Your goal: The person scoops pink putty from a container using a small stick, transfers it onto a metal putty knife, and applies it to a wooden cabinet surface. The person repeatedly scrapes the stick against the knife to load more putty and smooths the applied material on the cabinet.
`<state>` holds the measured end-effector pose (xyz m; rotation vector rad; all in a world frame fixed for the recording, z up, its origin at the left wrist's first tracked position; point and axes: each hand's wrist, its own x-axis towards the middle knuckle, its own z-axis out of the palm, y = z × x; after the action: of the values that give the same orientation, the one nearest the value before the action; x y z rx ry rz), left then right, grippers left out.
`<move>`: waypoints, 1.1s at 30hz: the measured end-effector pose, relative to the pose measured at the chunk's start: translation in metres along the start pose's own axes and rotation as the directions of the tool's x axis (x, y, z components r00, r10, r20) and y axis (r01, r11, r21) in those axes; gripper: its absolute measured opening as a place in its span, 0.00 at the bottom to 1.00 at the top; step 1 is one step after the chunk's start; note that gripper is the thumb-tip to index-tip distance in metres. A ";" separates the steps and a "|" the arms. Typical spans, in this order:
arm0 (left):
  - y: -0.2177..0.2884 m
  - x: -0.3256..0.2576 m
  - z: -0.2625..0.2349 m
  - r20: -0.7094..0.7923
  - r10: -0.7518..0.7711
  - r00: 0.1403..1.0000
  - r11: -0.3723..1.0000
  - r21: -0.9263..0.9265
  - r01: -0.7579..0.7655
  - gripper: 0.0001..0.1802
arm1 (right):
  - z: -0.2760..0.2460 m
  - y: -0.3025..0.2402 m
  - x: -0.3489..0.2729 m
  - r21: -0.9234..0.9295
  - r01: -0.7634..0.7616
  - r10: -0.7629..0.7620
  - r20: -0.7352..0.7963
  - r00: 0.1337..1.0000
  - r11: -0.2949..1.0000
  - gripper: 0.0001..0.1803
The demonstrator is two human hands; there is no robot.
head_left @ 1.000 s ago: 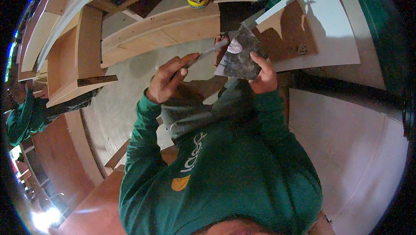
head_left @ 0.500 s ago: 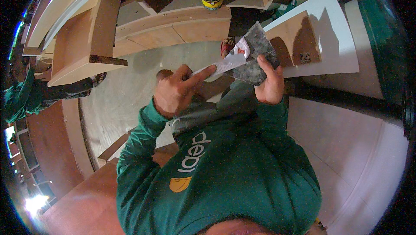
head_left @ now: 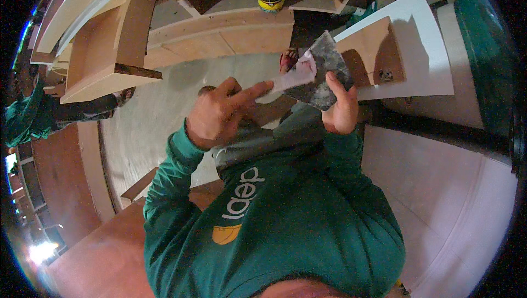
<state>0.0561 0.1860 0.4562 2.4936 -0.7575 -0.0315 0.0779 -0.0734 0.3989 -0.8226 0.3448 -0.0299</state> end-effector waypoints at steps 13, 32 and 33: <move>-0.012 0.008 -0.001 0.023 -0.012 1.000 0.985 -0.174 0.016 0.29 | -0.011 -0.003 0.007 -0.061 -0.066 0.065 -0.033 0.997 0.996 0.18; -0.014 0.001 0.005 0.019 -0.065 0.998 0.963 -0.261 0.068 0.25 | -0.025 0.002 0.012 -0.224 -0.036 0.048 0.048 0.998 0.974 0.17; -0.015 0.001 0.007 0.015 -0.043 0.999 0.963 -0.264 0.046 0.25 | -0.029 0.003 0.012 -0.226 -0.030 0.044 0.060 0.997 0.974 0.17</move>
<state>0.0633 0.1925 0.4434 2.2567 -0.6544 -0.1506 0.0797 -0.0941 0.3753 -1.0387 0.3056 0.0718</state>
